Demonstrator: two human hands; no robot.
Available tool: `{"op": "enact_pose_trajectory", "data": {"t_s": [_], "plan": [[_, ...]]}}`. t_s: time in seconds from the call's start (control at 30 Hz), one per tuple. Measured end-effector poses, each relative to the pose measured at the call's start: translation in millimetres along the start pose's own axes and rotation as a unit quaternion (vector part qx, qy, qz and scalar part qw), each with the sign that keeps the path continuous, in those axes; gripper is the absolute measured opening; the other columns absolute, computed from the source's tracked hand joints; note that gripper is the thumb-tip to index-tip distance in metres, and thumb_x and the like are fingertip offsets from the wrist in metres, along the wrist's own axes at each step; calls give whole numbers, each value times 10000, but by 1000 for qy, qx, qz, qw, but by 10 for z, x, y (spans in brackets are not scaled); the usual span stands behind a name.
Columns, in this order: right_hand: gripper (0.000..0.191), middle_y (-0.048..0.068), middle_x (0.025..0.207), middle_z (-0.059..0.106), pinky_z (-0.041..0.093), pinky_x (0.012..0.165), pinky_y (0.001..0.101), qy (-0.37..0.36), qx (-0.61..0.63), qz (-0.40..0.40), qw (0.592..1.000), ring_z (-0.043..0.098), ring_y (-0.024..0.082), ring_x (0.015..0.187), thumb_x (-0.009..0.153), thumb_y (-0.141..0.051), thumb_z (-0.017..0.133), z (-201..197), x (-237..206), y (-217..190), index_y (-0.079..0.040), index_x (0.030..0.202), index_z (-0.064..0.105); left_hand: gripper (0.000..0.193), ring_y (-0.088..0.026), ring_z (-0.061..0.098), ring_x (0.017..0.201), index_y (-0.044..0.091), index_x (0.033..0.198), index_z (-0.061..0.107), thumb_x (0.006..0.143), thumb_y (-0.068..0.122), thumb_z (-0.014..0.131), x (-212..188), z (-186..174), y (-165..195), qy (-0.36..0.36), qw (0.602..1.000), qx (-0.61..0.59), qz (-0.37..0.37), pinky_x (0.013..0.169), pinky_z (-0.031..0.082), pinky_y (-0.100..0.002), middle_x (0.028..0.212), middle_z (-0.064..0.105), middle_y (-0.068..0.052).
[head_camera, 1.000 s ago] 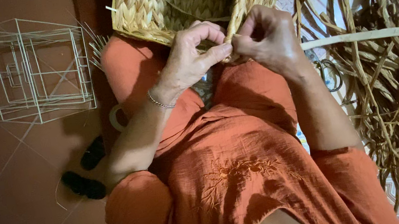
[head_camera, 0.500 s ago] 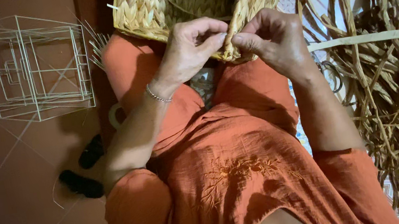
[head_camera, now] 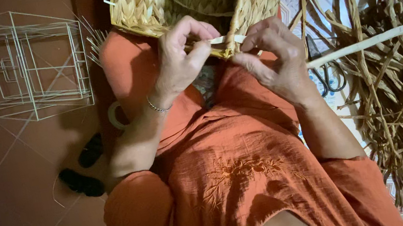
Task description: The person weaves a rectangular basket using dried palm leaves, interlacing strips through the existing weave to form the sides. They repeatedly pull and tuck the strips to secure the structure.
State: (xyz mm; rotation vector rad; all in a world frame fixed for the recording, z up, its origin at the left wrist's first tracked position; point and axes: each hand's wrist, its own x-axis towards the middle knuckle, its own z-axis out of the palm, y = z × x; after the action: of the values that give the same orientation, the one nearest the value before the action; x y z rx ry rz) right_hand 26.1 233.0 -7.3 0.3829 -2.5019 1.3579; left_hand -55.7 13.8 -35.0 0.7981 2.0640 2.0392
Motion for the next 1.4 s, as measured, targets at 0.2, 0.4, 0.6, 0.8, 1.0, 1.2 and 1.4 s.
{"op": "enact_pose_trajectory", "data": {"t_s": [0.2,0.4,0.6,0.8,1.0,1.2,1.4], "plan": [[158,137,1080,587,553,749,311,-11,49,16,999,617,201,952,1000,-45,750,-17,13,-19,26,946,619,125,-122,667,954,-14,960,584,936,-128,539,-65,30,15,14,988,-123,-93,916,581,-279,1039,720,-133],[155,120,1051,582,496,831,301,-40,120,50,991,586,203,1006,974,-59,758,-87,14,25,-3,917,625,100,-112,637,906,-5,963,578,949,-97,542,-44,8,37,22,982,-171,-82,874,561,-260,1016,735,-163],[148,114,1095,596,516,891,317,-32,103,49,993,607,209,1055,963,-63,766,-99,11,34,-14,922,632,101,-150,697,1014,33,1017,634,950,-37,606,-102,137,244,25,995,21,89,977,595,-305,1046,720,-115],[124,119,1071,630,538,899,331,-42,118,24,992,626,211,1019,1007,-91,758,-165,-31,80,-19,972,664,326,-118,705,982,64,1280,635,983,5,756,-99,328,298,83,979,146,118,942,595,-286,1032,736,-36],[273,120,1022,712,571,826,316,-17,90,111,990,663,159,924,1032,-202,779,-364,-146,197,3,1191,692,426,-115,665,892,39,1292,589,922,7,796,-95,371,262,57,995,78,-18,808,592,-244,963,667,-16],[268,40,714,594,452,614,345,-61,-216,-5,974,559,161,694,1033,-285,761,-605,-273,323,-84,883,667,232,-181,526,724,68,874,611,801,87,830,-12,405,310,71,903,393,159,720,435,-414,787,562,-18],[296,9,560,540,296,359,300,-23,-178,-103,978,433,111,396,962,-141,795,-498,-456,113,-69,768,582,177,-280,520,818,51,872,554,856,8,725,-44,469,418,66,877,430,202,782,433,-453,849,517,-92]]}}
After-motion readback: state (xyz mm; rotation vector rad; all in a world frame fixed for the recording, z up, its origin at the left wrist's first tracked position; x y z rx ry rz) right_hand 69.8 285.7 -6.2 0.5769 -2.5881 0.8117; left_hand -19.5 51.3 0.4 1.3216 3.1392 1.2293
